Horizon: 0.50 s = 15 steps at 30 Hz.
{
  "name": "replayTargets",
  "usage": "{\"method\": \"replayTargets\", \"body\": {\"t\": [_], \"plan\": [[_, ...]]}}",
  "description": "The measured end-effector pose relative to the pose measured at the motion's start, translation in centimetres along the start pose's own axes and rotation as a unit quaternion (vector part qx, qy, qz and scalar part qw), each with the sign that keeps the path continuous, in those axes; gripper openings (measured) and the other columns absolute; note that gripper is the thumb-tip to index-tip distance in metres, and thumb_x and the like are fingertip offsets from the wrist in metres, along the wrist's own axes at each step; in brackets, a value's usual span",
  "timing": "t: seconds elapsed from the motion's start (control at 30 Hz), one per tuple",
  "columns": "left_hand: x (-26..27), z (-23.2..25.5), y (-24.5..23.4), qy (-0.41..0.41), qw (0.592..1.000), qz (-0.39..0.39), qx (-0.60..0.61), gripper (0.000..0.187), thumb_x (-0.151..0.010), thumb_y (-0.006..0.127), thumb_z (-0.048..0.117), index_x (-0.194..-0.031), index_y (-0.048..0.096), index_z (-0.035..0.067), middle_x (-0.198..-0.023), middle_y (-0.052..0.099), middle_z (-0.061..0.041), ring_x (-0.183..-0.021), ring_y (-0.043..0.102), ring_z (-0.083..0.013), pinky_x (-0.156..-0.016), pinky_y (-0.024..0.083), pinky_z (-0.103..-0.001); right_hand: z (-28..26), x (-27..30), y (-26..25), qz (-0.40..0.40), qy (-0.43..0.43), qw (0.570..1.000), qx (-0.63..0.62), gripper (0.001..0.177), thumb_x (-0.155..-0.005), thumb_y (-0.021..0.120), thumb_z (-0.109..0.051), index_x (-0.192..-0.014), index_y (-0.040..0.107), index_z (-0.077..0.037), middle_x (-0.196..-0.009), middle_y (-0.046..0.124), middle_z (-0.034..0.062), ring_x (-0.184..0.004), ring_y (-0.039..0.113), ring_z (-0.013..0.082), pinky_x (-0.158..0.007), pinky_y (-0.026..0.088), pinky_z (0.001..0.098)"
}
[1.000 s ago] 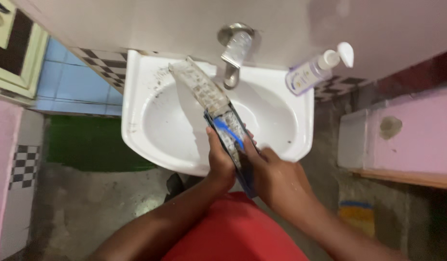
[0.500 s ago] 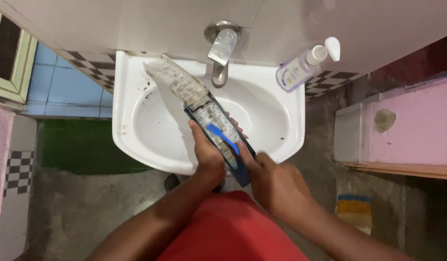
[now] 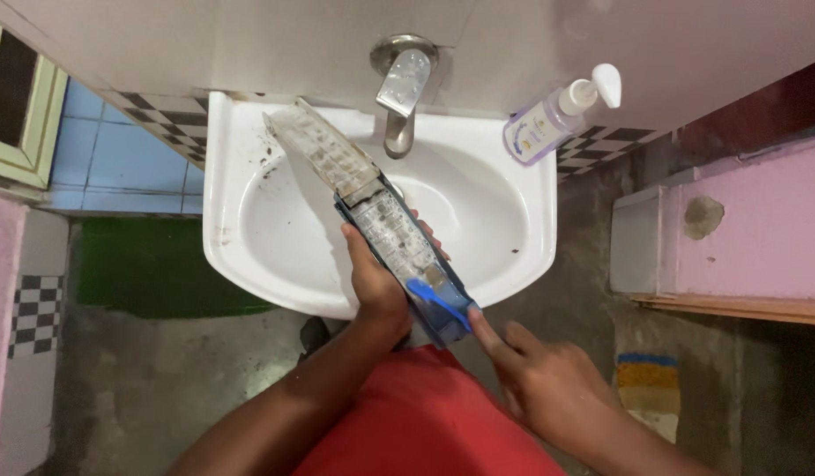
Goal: The person scrubs a rectangular air filter with a blue toothbrush under running water in a bathroom sink. They repeatedly rinse and scrub both sides of the filter, turning it over to clean different areas.
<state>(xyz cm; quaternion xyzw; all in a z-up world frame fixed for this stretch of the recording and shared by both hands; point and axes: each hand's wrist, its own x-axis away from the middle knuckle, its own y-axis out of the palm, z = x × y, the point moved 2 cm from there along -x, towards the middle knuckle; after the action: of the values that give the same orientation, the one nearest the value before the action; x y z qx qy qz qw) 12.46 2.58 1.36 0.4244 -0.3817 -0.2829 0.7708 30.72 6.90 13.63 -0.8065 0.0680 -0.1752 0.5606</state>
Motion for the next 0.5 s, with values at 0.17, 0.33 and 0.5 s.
{"method": "replayTargets", "body": {"t": [0.17,0.33,0.5], "plan": [[-0.4,0.7,-0.5,0.059,0.997,-0.052,0.001,0.081,-0.104,0.021,0.072,-0.130,0.053,0.002,-0.101,0.063,-0.015,-0.089,0.065,-0.0298,-0.081,0.056,-0.046,2.7,0.8,-1.1,0.002,0.059,0.998,0.036,0.076,-0.078,0.067,-0.007,-0.152,0.052,-0.019,-0.091,0.065,0.0099,-0.056,0.065,0.0356,-0.049,0.053,0.0478],[-0.6,0.3,-0.6,0.046,0.998,-0.032,0.013,0.081,-0.103,0.020,0.072,-0.128,0.054,0.003,-0.100,0.064,-0.015,-0.087,0.065,-0.0296,-0.080,0.056,-0.046,0.0,0.7,0.3,-0.001,0.014,1.000,-0.023,0.078,-0.076,0.069,-0.007,-0.151,0.046,-0.012,-0.084,0.060,0.0139,-0.057,0.065,0.0343,-0.054,0.055,0.0466],[-1.1,-0.7,-0.9,0.032,0.999,0.002,0.034,0.079,-0.103,0.020,0.071,-0.128,0.054,0.005,-0.102,0.064,-0.015,-0.088,0.065,-0.0296,-0.080,0.056,-0.045,1.3,-0.9,0.9,0.023,0.089,0.996,-0.022,0.075,-0.083,0.066,-0.005,-0.154,0.045,-0.018,-0.095,0.064,0.0136,-0.062,0.066,0.0371,-0.057,0.055,0.0475]]}}
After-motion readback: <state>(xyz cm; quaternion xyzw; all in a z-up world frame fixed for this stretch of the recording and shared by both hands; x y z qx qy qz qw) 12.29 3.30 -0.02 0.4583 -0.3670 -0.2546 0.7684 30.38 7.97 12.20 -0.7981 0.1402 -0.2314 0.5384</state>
